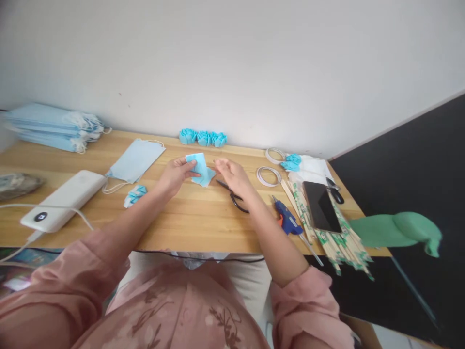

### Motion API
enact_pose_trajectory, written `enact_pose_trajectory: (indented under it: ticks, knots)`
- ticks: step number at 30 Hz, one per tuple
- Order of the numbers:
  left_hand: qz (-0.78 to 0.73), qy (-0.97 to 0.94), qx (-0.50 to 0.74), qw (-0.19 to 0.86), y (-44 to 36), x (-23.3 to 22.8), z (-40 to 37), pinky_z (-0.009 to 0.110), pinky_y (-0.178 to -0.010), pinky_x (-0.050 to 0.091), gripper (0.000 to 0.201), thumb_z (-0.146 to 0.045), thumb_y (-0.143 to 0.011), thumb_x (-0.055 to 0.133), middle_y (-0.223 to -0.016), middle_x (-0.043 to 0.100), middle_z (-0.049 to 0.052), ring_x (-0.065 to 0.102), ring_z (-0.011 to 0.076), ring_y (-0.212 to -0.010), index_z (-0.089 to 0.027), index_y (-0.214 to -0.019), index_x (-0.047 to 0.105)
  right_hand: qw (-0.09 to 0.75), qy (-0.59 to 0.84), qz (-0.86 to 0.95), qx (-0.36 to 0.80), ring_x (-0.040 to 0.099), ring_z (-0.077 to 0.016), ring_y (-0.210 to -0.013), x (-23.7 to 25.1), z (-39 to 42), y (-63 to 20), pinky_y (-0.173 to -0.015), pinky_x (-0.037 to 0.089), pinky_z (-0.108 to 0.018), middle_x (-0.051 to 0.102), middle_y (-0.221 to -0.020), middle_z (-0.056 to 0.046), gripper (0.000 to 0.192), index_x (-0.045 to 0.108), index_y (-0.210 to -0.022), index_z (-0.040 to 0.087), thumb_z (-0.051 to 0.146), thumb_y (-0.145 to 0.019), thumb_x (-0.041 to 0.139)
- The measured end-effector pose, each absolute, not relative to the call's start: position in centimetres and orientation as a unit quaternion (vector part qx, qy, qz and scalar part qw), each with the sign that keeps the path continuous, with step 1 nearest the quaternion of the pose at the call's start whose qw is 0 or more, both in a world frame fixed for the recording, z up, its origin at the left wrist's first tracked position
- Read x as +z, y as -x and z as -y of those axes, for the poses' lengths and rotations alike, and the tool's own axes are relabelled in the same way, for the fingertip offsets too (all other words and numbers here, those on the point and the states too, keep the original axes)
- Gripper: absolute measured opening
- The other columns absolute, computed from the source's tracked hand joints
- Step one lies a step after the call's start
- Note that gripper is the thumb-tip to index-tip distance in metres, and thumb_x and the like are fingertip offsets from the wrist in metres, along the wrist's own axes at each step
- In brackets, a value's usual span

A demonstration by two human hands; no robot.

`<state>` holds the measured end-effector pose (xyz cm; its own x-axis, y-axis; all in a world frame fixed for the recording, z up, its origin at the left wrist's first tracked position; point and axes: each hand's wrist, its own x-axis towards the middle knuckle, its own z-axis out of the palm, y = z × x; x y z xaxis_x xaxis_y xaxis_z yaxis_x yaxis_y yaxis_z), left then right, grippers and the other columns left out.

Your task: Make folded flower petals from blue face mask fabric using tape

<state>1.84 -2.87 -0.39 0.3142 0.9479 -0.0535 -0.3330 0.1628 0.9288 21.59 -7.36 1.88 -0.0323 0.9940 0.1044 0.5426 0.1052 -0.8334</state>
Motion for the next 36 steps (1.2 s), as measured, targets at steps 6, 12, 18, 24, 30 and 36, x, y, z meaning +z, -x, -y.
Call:
enact_pose_trajectory:
  ticks: [6,12,18,24,30,36]
  knots:
    - [-0.354,-0.446,0.488,0.661,-2.0,-0.1,3.0,0.030,-0.071,0.058,0.035,-0.040,-0.069,0.078,-0.085,0.075,0.007,0.068,0.0160,-0.075,-0.011,-0.088,0.073,0.455,0.578,0.634,0.238,0.056,-0.0147,-0.066,0.2,4.9,-16.1,-0.064,0.047,-0.026,0.061,-0.070,0.001,0.047,0.056,-0.078,0.022,0.068,-0.086,0.048]
    - [-0.348,-0.440,0.488,0.669,-2.5,-0.1,3.7,0.030,-0.071,0.059,0.032,-0.036,-0.070,0.079,-0.085,0.075,0.005,0.067,0.0153,-0.073,-0.011,-0.088,0.073,0.501,0.615,0.599,0.109,0.041,-0.0133,-0.058,-1.2,4.9,-15.4,-0.058,0.036,-0.026,0.040,-0.059,0.004,0.044,0.035,-0.064,0.024,0.056,-0.092,0.047]
    - [-0.324,-0.428,0.458,0.709,-2.6,-0.2,3.6,0.029,-0.067,0.059,0.034,-0.040,-0.071,0.081,-0.076,0.072,0.005,0.065,0.0136,-0.066,-0.009,-0.082,0.072,0.523,0.619,0.576,0.111,0.042,-0.0142,-0.058,-1.2,5.8,-15.5,-0.060,0.039,-0.027,0.041,-0.059,0.004,0.039,0.036,-0.067,0.025,0.053,-0.094,0.042]
    - [-0.310,-0.426,0.464,0.712,-2.5,0.2,3.6,0.027,-0.062,0.059,0.034,-0.042,-0.078,0.076,-0.070,0.069,0.005,0.063,0.0126,-0.060,-0.009,-0.076,0.069,0.545,0.623,0.547,0.125,0.042,-0.0143,-0.059,-1.3,5.7,-15.5,-0.059,0.038,-0.027,0.041,-0.058,0.003,0.043,0.036,-0.065,0.024,0.056,-0.095,0.038]
    - [-0.282,-0.422,0.454,0.732,-2.5,0.3,3.6,0.026,-0.057,0.059,0.038,-0.045,-0.078,0.076,-0.067,0.068,0.005,0.064,0.0130,-0.056,-0.008,-0.075,0.066,0.632,0.564,0.466,0.256,0.036,-0.0108,-0.056,-2.2,5.1,-15.0,-0.053,0.033,-0.025,0.035,-0.060,0.005,0.046,0.040,-0.067,0.023,0.062,-0.090,0.047]
    - [-0.260,-0.423,0.425,0.757,-2.5,-0.2,3.4,0.028,-0.061,0.059,0.040,-0.046,-0.076,0.078,-0.070,0.071,0.007,0.068,0.0151,-0.058,-0.008,-0.081,0.068,0.655,0.534,0.421,0.330,0.032,-0.0093,-0.051,-2.7,4.9,-15.0,-0.047,0.030,-0.024,0.032,-0.057,0.007,0.049,0.039,-0.065,0.023,0.066,-0.085,0.053]
